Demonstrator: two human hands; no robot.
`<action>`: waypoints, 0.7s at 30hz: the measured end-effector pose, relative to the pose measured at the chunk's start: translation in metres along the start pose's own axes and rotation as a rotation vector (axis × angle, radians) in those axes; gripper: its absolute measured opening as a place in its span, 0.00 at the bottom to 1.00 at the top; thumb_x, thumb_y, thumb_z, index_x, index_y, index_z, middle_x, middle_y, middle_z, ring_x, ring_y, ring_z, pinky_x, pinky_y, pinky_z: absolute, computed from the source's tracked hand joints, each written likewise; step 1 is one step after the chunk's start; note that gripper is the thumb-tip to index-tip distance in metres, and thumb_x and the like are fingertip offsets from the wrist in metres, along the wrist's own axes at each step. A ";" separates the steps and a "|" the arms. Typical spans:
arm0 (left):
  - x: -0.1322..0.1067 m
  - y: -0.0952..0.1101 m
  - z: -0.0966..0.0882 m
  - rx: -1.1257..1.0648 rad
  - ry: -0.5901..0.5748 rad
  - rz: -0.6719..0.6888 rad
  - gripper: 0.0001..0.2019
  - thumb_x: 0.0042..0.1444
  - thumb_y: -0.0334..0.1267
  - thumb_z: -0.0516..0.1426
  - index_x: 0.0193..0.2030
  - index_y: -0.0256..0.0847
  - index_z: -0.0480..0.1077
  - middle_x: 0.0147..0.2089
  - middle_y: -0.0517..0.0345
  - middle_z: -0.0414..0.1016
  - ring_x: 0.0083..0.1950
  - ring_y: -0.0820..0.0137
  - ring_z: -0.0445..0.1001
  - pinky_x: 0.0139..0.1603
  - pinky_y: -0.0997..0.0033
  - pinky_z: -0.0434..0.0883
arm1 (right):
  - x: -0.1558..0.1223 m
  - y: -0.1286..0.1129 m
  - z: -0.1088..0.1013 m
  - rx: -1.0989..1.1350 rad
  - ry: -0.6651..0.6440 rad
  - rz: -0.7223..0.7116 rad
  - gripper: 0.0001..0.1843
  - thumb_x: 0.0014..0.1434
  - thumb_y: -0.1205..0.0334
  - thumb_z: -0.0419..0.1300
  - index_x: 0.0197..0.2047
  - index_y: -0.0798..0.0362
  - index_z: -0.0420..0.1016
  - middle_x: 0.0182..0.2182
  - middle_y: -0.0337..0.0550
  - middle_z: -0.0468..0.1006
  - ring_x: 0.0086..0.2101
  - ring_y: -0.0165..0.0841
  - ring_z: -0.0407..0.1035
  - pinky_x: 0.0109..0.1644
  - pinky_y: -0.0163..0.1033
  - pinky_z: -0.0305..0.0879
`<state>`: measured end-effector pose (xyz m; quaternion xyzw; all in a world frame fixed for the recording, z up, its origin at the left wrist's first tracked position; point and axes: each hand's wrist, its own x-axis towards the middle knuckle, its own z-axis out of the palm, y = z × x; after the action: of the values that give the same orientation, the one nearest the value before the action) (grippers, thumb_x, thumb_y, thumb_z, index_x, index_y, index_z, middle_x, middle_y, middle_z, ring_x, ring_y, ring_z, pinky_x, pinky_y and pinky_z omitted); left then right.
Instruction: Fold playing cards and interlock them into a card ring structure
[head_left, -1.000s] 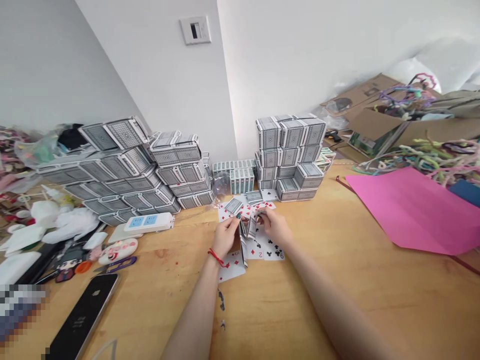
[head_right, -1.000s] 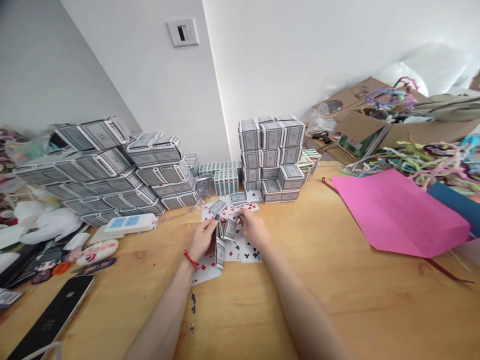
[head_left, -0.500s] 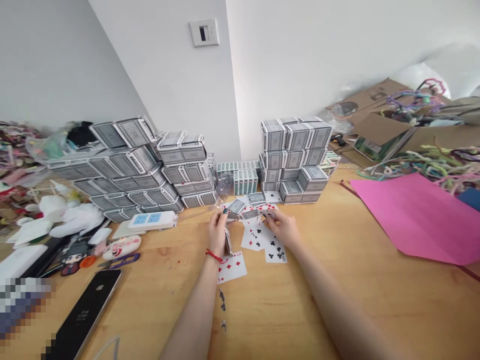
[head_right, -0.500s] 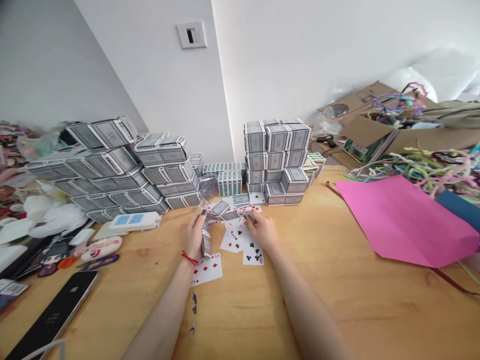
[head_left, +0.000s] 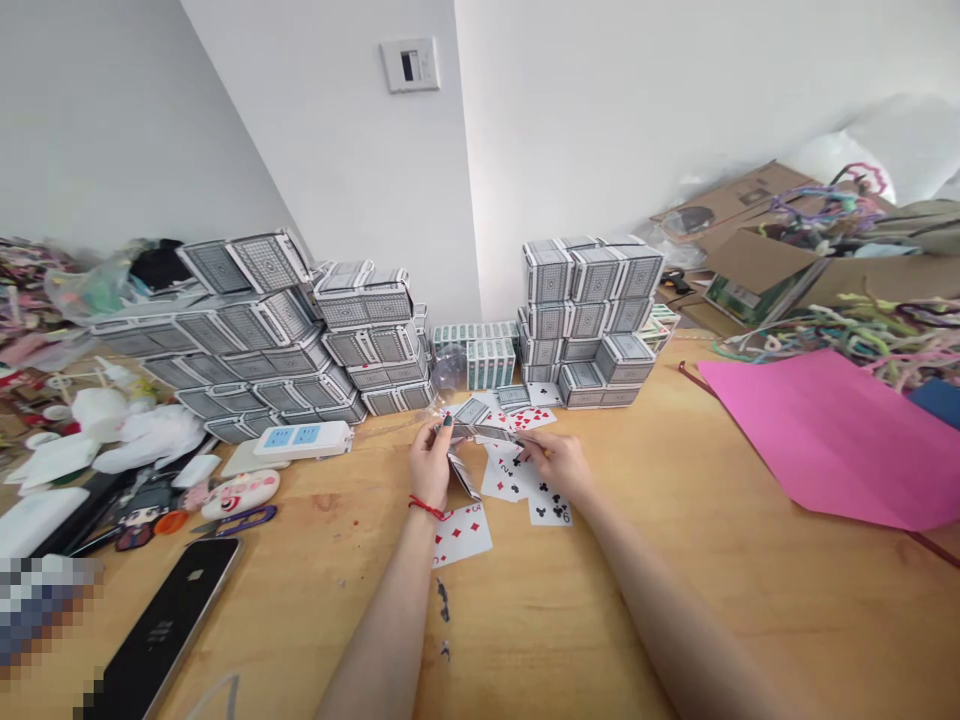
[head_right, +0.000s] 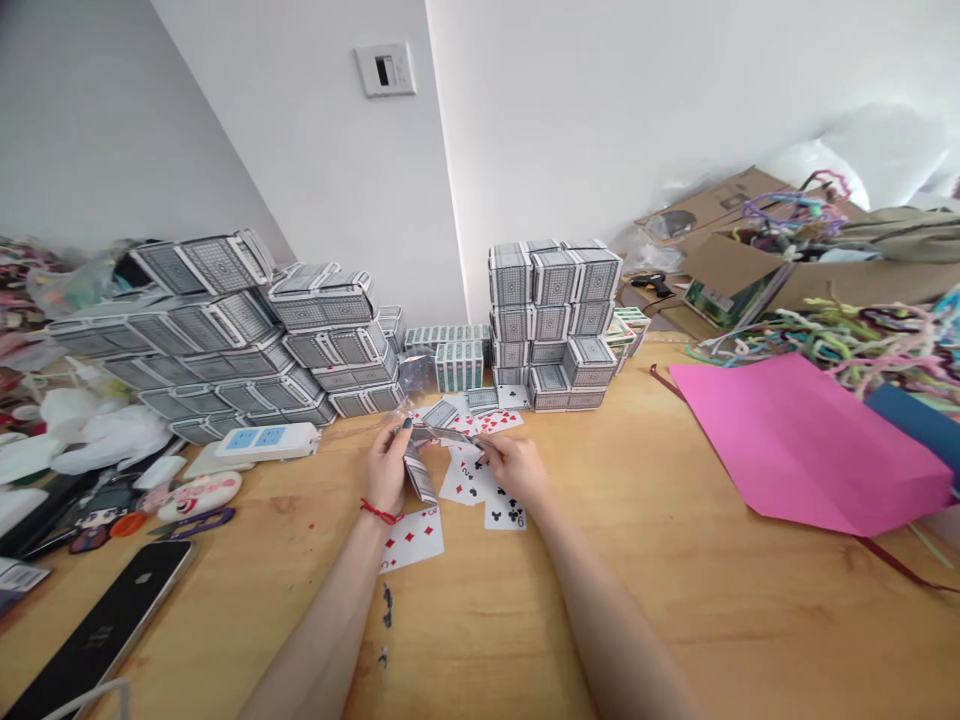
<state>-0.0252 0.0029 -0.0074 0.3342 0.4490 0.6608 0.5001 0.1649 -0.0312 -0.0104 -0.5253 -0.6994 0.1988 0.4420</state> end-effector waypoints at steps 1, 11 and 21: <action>0.000 0.000 0.000 0.006 -0.001 -0.005 0.14 0.40 0.43 0.63 0.33 0.37 0.71 0.33 0.57 0.72 0.34 0.70 0.70 0.36 0.64 0.72 | 0.000 0.001 0.000 0.005 0.001 0.009 0.14 0.58 0.62 0.50 0.40 0.50 0.76 0.24 0.38 0.80 0.27 0.32 0.74 0.37 0.36 0.70; 0.000 0.001 0.000 0.027 -0.029 -0.003 0.13 0.41 0.42 0.63 0.32 0.37 0.72 0.35 0.54 0.74 0.35 0.68 0.72 0.36 0.65 0.72 | 0.002 0.001 0.001 -0.011 -0.020 0.086 0.14 0.57 0.63 0.49 0.40 0.49 0.75 0.25 0.37 0.80 0.28 0.32 0.75 0.39 0.37 0.69; -0.001 0.000 0.000 0.053 -0.045 0.010 0.14 0.43 0.43 0.61 0.34 0.37 0.72 0.39 0.51 0.75 0.40 0.65 0.73 0.36 0.65 0.72 | 0.002 -0.003 -0.001 -0.061 -0.056 0.089 0.14 0.58 0.64 0.48 0.41 0.50 0.74 0.27 0.38 0.81 0.30 0.33 0.75 0.38 0.37 0.68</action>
<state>-0.0249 0.0016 -0.0073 0.3643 0.4535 0.6434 0.4977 0.1640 -0.0308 -0.0067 -0.5634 -0.6932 0.2113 0.3969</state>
